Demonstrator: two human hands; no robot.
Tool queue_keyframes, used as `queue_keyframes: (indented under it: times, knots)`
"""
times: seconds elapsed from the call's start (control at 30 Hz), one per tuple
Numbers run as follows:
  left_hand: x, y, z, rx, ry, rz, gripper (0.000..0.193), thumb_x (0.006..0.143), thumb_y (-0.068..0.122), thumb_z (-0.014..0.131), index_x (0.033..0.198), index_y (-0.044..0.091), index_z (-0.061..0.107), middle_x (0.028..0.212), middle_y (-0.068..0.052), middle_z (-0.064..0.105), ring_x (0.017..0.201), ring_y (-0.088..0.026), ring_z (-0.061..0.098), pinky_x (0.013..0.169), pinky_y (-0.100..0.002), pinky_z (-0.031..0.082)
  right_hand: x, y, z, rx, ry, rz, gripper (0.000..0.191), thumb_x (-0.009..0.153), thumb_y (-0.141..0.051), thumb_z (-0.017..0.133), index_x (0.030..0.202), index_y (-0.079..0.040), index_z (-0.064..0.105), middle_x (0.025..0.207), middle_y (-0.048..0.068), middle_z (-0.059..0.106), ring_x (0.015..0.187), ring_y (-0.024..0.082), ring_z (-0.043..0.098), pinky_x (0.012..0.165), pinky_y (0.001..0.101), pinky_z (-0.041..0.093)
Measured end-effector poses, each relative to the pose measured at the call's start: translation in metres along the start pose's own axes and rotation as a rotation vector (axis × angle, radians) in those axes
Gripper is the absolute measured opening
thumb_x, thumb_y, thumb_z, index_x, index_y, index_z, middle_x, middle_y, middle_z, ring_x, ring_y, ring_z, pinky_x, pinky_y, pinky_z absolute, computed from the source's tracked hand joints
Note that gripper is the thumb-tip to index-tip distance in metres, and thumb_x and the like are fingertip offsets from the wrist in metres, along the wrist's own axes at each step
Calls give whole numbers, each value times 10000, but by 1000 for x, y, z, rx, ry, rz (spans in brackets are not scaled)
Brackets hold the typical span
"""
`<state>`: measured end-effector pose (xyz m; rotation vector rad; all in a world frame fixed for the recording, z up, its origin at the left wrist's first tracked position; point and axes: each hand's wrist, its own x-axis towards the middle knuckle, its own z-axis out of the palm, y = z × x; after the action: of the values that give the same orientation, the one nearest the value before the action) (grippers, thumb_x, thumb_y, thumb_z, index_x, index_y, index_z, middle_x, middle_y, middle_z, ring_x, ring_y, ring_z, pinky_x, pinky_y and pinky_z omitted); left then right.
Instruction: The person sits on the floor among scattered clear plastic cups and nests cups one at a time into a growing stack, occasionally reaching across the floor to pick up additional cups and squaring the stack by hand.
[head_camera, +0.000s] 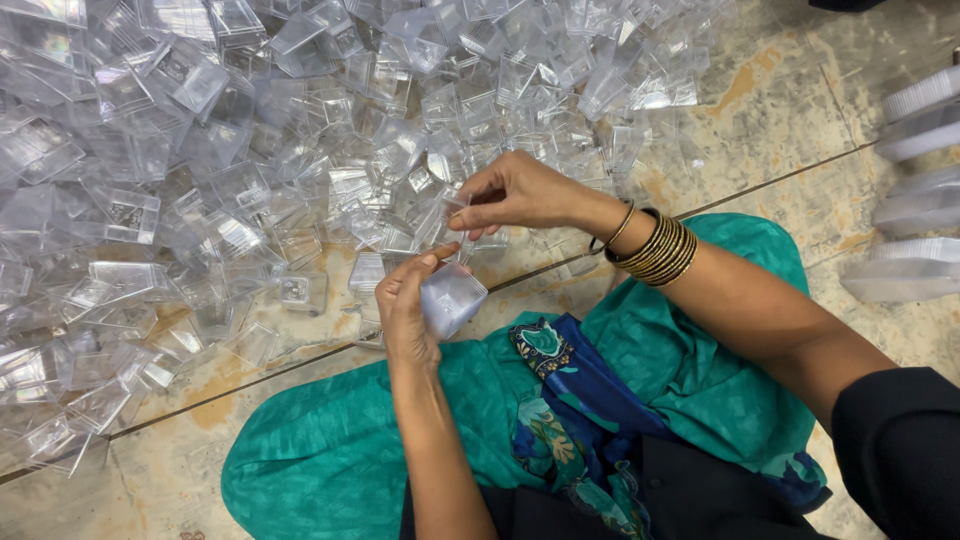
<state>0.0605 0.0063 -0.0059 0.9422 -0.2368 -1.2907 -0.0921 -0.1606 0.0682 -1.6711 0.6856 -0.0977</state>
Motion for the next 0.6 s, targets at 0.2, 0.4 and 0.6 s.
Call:
queue_keyframes:
  times: [0.2, 0.4, 0.6]
  knots:
    - [-2, 1, -2, 8, 23, 45, 276, 904, 128, 659, 1025, -101, 754, 1031, -219, 766, 798, -252, 747, 728, -361, 607, 1, -2, -21, 54, 48, -26, 407, 987, -372, 637, 1168, -25, 745, 1066, 93, 793, 883, 162, 789, 723, 265, 626]
    - [0, 0, -5, -21, 70, 75, 291, 912, 136, 648, 1036, -109, 746, 1035, -211, 771, 808, -246, 749, 747, -357, 618, -1, -2, -29, 142, 33, -9, 486, 1006, -422, 571, 1215, -7, 711, 1109, 106, 791, 912, 184, 804, 749, 279, 654]
    - [1, 0, -5, -46, 73, 54, 290, 904, 138, 645, 1031, -104, 743, 1018, -203, 767, 803, -249, 750, 723, -365, 625, 4, 1, -16, 110, 22, -31, 400, 1017, -327, 612, 1256, -16, 694, 1129, 103, 775, 920, 174, 755, 790, 315, 644]
